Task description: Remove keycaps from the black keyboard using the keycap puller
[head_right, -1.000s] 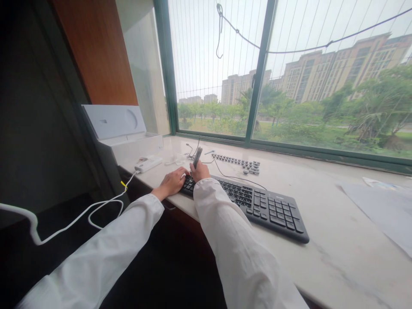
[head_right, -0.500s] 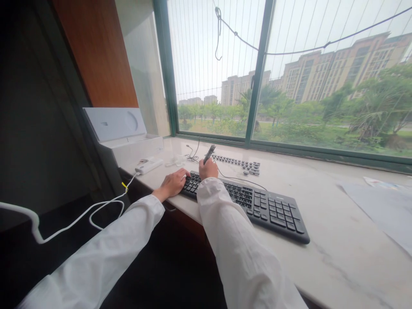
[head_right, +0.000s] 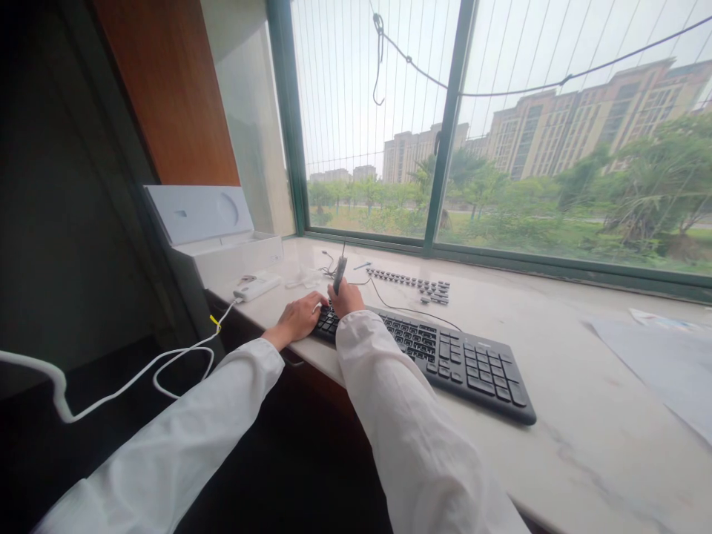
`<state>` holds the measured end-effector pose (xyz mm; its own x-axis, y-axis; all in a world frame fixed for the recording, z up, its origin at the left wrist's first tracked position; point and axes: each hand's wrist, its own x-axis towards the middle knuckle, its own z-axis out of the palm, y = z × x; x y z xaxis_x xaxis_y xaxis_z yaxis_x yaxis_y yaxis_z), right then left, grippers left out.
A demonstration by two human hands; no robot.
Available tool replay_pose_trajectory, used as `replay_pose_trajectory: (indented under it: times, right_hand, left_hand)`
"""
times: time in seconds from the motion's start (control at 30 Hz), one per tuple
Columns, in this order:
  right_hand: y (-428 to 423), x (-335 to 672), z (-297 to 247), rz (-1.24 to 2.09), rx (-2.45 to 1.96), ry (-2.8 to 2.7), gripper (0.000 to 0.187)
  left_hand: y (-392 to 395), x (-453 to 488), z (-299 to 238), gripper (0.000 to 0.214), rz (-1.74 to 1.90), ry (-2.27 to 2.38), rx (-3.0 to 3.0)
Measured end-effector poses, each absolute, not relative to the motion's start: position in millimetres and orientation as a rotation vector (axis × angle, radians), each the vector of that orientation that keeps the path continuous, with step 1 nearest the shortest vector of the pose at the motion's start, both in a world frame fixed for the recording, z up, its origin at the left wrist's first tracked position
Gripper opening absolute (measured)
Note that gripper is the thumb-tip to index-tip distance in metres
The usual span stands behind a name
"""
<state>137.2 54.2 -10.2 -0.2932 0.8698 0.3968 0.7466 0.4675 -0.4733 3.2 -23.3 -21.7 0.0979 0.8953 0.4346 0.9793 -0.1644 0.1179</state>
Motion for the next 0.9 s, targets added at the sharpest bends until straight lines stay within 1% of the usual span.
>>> replay_pose_trajectory:
  times: [0.2,0.6,0.9]
  right_hand:
    - [53.3,138.1,-10.7,0.273,-1.32,-2.104,0.03]
    - [50.7,137.3,-3.3,0.336,-1.47,-2.038,0.031]
    - [45.3,131.3,-1.7,0.279,-1.505,-2.044,0.034]
  left_hand:
    - [-24.8,4.6,-19.9,0.025,-0.608,-1.922,-2.171]
    - [-24.4,3.7,-20.0,0.025,-0.64,-1.915,-2.2]
    - [-21.9,2.3,-21.8,0.024,-0.657,-1.907,-2.213]
